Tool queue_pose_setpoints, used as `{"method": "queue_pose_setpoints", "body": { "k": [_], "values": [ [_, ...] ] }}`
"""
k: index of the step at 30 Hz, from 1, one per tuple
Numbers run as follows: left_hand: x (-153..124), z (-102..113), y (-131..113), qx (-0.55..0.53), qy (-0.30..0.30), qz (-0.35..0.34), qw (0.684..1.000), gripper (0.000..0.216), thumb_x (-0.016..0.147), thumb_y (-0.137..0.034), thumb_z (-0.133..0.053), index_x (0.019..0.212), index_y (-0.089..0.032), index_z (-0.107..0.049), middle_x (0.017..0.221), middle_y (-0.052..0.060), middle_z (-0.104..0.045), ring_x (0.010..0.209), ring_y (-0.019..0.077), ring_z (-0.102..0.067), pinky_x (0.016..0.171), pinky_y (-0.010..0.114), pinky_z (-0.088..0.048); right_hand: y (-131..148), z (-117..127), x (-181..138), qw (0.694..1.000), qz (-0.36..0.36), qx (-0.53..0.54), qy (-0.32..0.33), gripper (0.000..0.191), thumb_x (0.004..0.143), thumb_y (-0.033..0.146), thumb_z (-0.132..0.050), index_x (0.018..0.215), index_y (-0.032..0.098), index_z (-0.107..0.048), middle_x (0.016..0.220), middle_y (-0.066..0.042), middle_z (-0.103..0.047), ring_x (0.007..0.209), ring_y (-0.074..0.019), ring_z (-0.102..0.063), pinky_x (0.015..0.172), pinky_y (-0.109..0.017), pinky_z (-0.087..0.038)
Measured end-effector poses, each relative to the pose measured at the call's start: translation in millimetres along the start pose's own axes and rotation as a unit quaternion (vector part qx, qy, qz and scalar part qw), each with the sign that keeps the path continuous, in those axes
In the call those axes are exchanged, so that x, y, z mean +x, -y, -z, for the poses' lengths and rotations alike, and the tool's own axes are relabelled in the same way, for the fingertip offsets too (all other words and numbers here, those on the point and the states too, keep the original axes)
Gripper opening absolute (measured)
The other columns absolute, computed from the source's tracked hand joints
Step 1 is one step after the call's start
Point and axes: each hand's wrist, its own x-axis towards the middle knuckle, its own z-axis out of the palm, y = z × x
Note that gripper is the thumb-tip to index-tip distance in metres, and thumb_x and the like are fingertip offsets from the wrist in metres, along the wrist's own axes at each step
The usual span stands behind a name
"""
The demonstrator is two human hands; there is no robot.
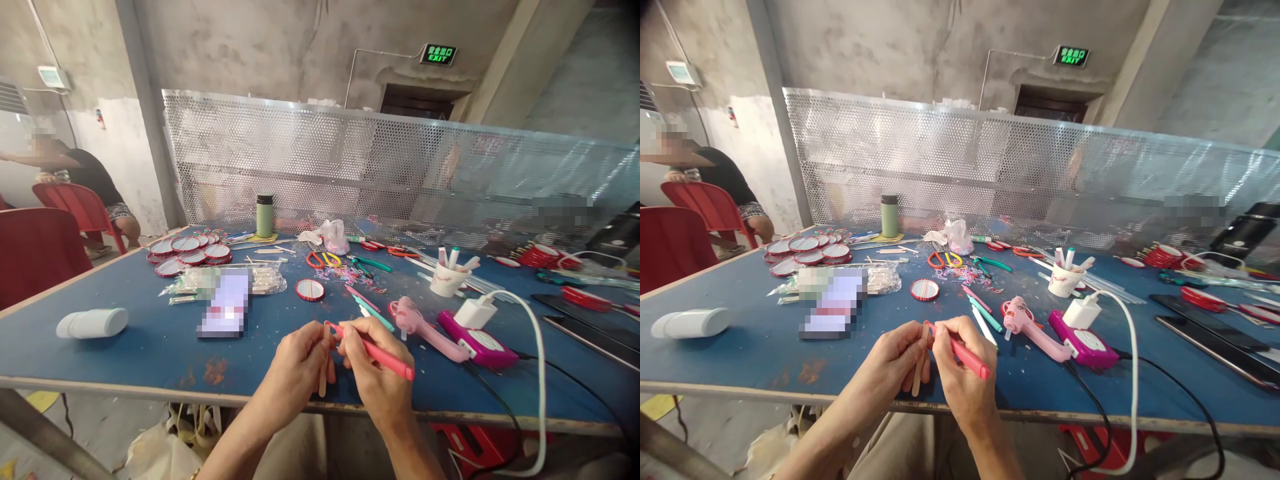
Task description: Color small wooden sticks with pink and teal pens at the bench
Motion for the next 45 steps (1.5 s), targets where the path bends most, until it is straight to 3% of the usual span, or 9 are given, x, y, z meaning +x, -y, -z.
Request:
{"method": "queue_pose_setpoints", "body": {
  "k": [45],
  "values": [
    [1.1,-0.1,3.4,0.005,0.002,-0.001,1.0,0.031,0.097,-0.041,-0.044,0.074,-0.02,-0.047,0.055,-0.003,-0.056,0.044,0.0083,-0.047,0.047,0.019,-0.034,-0.1,-0.3,-0.4,1.0,0.01,-0.004,0.0,0.022,0.095,0.026,-0.053,0.075,0.02,-0.06,0.059,0.004,-0.062,0.047,-0.0104,-0.058,0.048,-0.021,-0.045]
  ]
}}
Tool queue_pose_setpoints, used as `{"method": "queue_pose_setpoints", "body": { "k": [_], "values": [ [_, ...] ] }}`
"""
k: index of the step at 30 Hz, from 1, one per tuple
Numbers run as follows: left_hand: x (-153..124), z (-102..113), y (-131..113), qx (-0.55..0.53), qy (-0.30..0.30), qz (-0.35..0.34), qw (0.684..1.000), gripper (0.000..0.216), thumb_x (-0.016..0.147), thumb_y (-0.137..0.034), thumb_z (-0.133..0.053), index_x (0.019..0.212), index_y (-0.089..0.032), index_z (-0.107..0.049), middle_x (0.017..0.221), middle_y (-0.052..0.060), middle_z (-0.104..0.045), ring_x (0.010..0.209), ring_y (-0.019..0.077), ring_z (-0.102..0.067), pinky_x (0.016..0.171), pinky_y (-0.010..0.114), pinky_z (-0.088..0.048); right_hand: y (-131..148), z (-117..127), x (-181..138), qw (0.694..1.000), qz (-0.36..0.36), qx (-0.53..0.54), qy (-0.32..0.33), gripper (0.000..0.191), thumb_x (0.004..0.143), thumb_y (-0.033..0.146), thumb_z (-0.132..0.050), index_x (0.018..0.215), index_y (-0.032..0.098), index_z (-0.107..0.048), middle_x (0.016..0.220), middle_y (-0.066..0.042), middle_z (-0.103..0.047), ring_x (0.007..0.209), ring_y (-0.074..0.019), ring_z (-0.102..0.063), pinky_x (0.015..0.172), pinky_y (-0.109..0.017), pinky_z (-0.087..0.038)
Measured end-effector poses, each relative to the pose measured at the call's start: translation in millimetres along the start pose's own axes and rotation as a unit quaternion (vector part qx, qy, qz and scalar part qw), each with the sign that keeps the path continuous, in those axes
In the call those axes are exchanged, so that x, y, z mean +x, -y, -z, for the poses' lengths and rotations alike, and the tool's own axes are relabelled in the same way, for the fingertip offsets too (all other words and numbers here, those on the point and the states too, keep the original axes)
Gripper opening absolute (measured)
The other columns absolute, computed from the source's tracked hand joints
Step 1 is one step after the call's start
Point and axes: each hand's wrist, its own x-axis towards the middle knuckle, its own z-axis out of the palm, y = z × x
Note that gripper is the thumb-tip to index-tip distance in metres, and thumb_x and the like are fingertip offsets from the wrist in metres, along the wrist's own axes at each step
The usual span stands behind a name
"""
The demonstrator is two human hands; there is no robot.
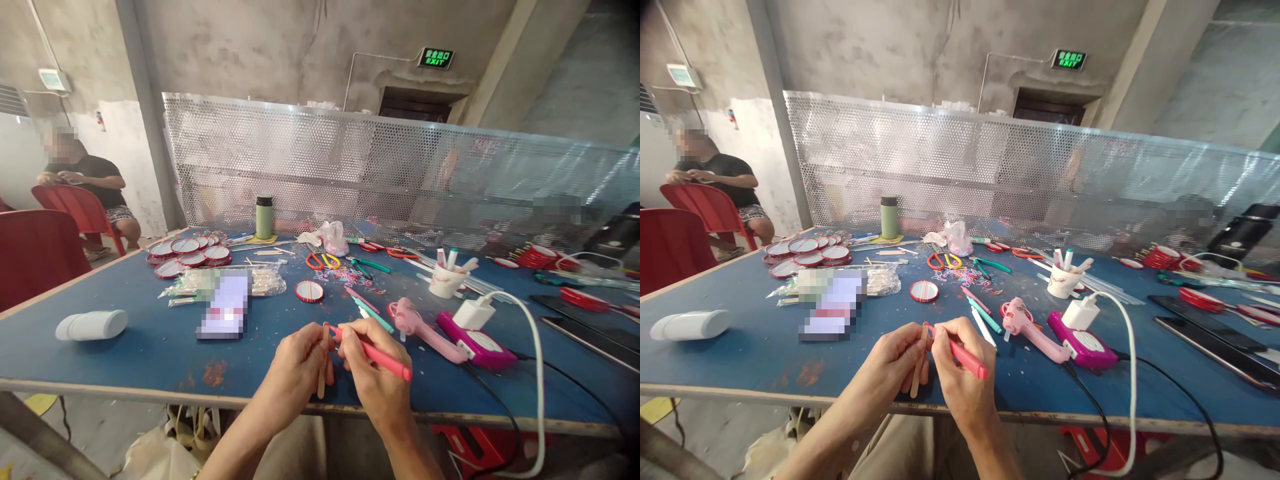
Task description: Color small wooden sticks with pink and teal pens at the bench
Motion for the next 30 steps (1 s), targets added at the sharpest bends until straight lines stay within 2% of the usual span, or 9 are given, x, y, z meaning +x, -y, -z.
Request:
{"method": "queue_pose_setpoints", "body": {
  "k": [5,18,25,30],
  "values": [
    [-0.2,0.2,1.3,-0.002,0.001,0.007,1.0,0.027,0.096,-0.04,-0.045,0.079,-0.019,-0.05,0.057,-0.002,-0.058,0.044,0.0083,-0.046,0.047,0.019,-0.034,-0.7,0.1,-0.2,1.0,0.0,-0.007,-0.021,0.021,0.096,0.025,-0.053,0.078,0.019,-0.062,0.06,0.003,-0.064,0.051,-0.0116,-0.061,0.052,-0.022,-0.048],
    [-1.3,0.2,-2.0,0.006,-0.004,0.003,1.0,0.033,0.097,-0.042,-0.045,0.073,-0.019,-0.049,0.056,-0.002,-0.056,0.046,0.0086,-0.047,0.048,0.019,-0.034,1.1,0.5,1.3,1.0,0.009,-0.01,0.001,0.023,0.096,0.026,-0.053,0.076,0.019,-0.062,0.058,0.003,-0.063,0.046,-0.0111,-0.058,0.047,-0.022,-0.046],
    [-1.3,-0.5,-0.5,0.02,-0.009,0.003,1.0,0.034,0.097,-0.042,-0.044,0.076,-0.018,-0.054,0.058,-0.001,-0.059,0.047,0.0087,-0.048,0.048,0.019,-0.034,2.3,-0.5,-1.3,0.999,-0.015,-0.002,-0.036,0.02,0.096,0.028,-0.054,0.081,0.02,-0.065,0.064,0.0,-0.067,0.051,-0.0129,-0.062,0.051,-0.023,-0.05],
    [-2.1,-1.0,-2.6,0.041,-0.017,0.003,0.999,0.038,0.098,-0.044,-0.042,0.072,-0.018,-0.053,0.057,-0.001,-0.058,0.046,0.0086,-0.046,0.049,0.02,-0.033,2.8,-0.5,-1.9,1.0,-0.011,0.003,-0.024,0.02,0.096,0.028,-0.054,0.081,0.02,-0.065,0.063,0.001,-0.067,0.05,-0.0125,-0.062,0.052,-0.023,-0.051]
  ]
}}
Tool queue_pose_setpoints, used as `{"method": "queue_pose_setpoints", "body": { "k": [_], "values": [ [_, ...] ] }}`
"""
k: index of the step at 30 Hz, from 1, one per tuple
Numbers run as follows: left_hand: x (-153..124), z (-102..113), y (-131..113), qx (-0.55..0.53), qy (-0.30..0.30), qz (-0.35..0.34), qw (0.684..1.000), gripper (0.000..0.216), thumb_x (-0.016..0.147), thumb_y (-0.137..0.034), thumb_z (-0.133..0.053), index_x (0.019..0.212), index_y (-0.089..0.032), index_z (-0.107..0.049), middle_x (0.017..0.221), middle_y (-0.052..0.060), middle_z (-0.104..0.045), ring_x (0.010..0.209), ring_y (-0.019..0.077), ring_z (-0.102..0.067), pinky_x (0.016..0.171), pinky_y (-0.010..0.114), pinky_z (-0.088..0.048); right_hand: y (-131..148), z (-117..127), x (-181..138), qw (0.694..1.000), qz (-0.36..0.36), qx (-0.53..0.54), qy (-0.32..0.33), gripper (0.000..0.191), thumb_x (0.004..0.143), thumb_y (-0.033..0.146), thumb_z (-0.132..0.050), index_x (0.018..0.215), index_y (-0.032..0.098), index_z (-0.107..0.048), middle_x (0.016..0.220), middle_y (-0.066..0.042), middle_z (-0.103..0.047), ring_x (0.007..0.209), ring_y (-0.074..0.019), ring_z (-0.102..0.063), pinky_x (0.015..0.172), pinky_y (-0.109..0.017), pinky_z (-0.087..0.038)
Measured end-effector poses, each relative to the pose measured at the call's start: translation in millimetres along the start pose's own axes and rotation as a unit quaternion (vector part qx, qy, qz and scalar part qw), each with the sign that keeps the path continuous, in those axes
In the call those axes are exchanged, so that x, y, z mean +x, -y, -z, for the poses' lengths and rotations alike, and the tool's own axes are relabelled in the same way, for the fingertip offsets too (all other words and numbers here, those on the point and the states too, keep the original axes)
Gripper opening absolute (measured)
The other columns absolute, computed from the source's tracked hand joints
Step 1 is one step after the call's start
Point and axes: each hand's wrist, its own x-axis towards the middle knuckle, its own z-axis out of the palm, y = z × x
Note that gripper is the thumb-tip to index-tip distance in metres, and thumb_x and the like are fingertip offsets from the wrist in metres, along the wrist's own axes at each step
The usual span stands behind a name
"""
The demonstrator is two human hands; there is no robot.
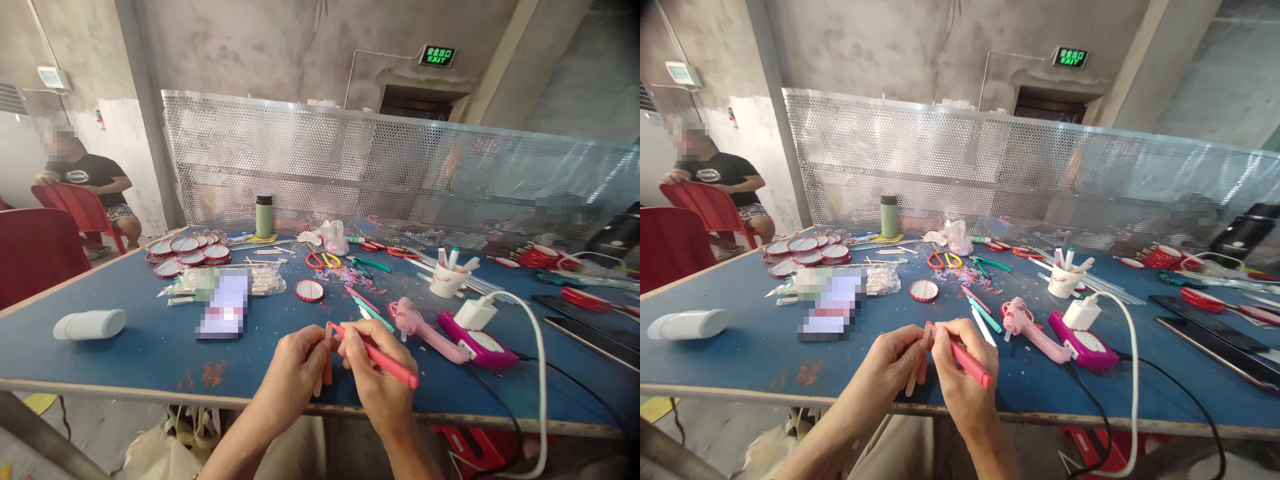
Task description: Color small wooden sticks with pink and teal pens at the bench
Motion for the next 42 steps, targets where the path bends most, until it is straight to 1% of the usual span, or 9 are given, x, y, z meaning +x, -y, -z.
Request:
{"method": "queue_pose_setpoints", "body": {
  "k": [7,16,23,37,42],
  "values": [
    [-1.3,0.8,-5.0,0.02,0.001,0.001,1.0,0.039,0.098,-0.044,-0.042,0.07,-0.019,-0.05,0.056,-0.002,-0.056,0.047,0.0089,-0.046,0.05,0.02,-0.034,1.4,1.1,1.0,1.0,0.002,-0.006,0.004,0.021,0.096,0.028,-0.054,0.08,0.02,-0.065,0.062,0.001,-0.067,0.049,-0.0128,-0.063,0.05,-0.023,-0.05],
    [-0.7,1.5,-2.0,0.036,-0.003,-0.015,0.999,0.038,0.098,-0.041,-0.042,0.069,-0.019,-0.051,0.057,-0.002,-0.057,0.05,0.0096,-0.048,0.054,0.02,-0.035,1.2,0.5,2.4,1.0,0.014,-0.013,0.014,0.021,0.096,0.028,-0.053,0.079,0.021,-0.064,0.062,0.001,-0.067,0.05,-0.0132,-0.063,0.051,-0.023,-0.051],
    [-0.6,0.7,-1.8,0.039,-0.006,-0.017,0.999,0.038,0.098,-0.041,-0.042,0.068,-0.019,-0.051,0.056,-0.002,-0.057,0.049,0.0097,-0.047,0.053,0.02,-0.035,1.1,0.5,2.0,1.0,0.015,-0.017,0.015,0.021,0.095,0.026,-0.054,0.079,0.021,-0.064,0.063,0.002,-0.067,0.05,-0.0125,-0.063,0.052,-0.023,-0.051],
    [0.7,1.2,-0.5,0.047,-0.006,-0.02,0.999,0.038,0.098,-0.039,-0.042,0.067,-0.019,-0.051,0.056,-0.001,-0.057,0.052,0.0099,-0.048,0.055,0.02,-0.035,1.6,1.5,1.8,0.999,0.016,-0.027,0.025,0.022,0.096,0.028,-0.053,0.078,0.021,-0.063,0.062,0.001,-0.066,0.049,-0.013,-0.062,0.05,-0.023,-0.05],
    [-0.1,1.0,-1.1,0.049,-0.006,-0.017,0.999,0.037,0.098,-0.038,-0.041,0.069,-0.019,-0.051,0.057,-0.002,-0.058,0.052,0.0098,-0.048,0.055,0.02,-0.034,2.1,0.9,1.9,1.0,0.015,-0.02,0.014,0.021,0.096,0.026,-0.053,0.077,0.021,-0.062,0.061,0.002,-0.066,0.049,-0.0125,-0.062,0.052,-0.023,-0.05]
  ]
}}
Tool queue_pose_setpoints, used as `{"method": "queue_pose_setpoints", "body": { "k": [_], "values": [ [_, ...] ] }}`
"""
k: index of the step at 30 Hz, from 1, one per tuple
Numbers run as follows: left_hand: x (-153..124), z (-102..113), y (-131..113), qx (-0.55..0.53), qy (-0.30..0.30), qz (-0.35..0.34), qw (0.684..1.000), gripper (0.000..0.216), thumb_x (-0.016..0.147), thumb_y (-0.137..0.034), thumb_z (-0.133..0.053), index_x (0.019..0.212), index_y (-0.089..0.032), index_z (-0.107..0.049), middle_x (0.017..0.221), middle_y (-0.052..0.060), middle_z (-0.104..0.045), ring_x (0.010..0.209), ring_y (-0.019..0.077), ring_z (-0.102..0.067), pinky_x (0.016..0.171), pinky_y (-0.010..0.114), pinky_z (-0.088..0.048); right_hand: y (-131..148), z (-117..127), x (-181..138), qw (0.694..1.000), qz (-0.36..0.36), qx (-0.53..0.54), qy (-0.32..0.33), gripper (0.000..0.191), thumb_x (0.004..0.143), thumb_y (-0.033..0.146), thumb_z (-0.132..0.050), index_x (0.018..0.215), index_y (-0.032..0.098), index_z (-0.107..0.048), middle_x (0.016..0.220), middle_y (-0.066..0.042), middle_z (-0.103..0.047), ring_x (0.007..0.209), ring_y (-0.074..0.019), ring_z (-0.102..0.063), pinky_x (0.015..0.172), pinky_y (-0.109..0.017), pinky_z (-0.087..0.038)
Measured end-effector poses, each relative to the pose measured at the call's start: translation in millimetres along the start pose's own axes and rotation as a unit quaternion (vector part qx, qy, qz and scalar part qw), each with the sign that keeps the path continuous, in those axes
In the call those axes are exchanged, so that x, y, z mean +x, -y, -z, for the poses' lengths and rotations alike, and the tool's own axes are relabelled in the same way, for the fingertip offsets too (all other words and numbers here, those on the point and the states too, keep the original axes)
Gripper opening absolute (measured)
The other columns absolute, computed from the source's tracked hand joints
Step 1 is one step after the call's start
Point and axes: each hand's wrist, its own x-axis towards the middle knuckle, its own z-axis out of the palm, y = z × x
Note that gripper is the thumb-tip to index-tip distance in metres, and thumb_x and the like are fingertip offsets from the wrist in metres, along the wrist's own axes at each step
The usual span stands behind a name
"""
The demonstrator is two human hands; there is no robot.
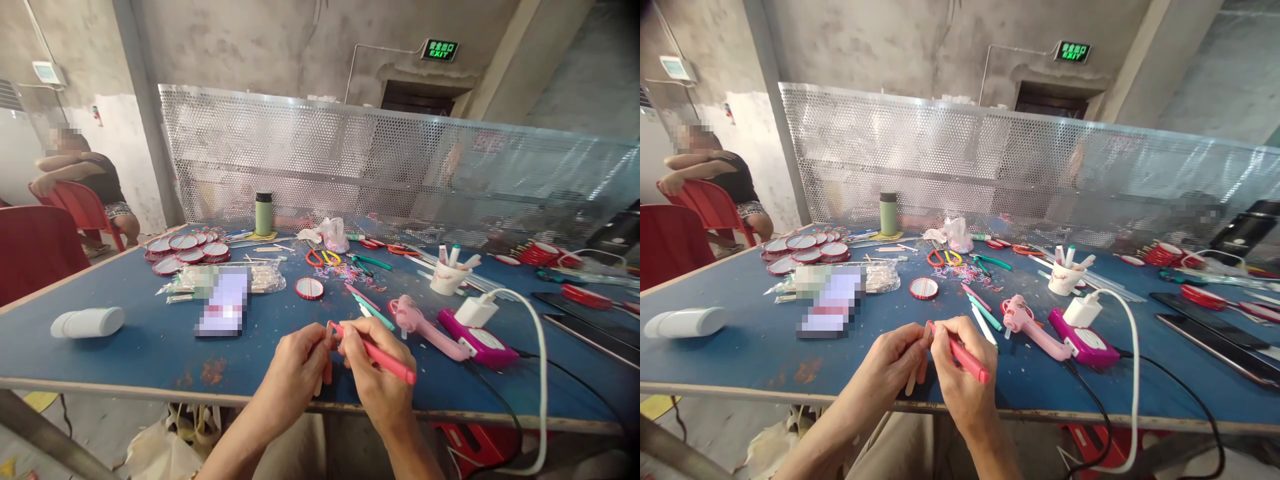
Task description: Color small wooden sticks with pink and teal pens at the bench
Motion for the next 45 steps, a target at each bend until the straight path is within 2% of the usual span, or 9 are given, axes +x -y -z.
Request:
{"method": "queue_pose_setpoints", "body": {
  "k": [14,21,45],
  "values": [
    [-0.4,0.2,-1.6,0.001,0.003,0.005,1.0,0.039,0.099,-0.04,-0.04,0.068,-0.019,-0.051,0.057,-0.002,-0.057,0.051,0.0095,-0.048,0.054,0.02,-0.034,-2.0,-0.4,-0.1,1.0,0.01,0.01,0.016,0.021,0.096,0.026,-0.054,0.079,0.02,-0.063,0.065,0.001,-0.067,0.053,-0.0125,-0.064,0.055,-0.022,-0.051],
    [-1.2,0.4,-3.3,-0.004,0.006,0.009,1.0,0.04,0.1,-0.042,-0.039,0.069,-0.019,-0.051,0.057,-0.002,-0.056,0.05,0.0092,-0.048,0.053,0.02,-0.035,-0.2,0.1,-1.1,1.0,0.006,0.006,-0.004,0.021,0.095,0.024,-0.054,0.077,0.02,-0.063,0.062,0.003,-0.066,0.051,-0.0114,-0.063,0.053,-0.021,-0.05],
    [-2.0,-0.3,-3.1,-0.016,0.006,0.016,1.0,0.039,0.098,-0.044,-0.041,0.07,-0.019,-0.05,0.057,-0.002,-0.056,0.047,0.0089,-0.047,0.05,0.02,-0.035,-2.1,-1.8,-0.5,1.0,0.014,0.008,-0.003,0.02,0.095,0.022,-0.053,0.078,0.019,-0.062,0.061,0.003,-0.064,0.048,-0.0098,-0.059,0.05,-0.02,-0.046]
  ]
}}
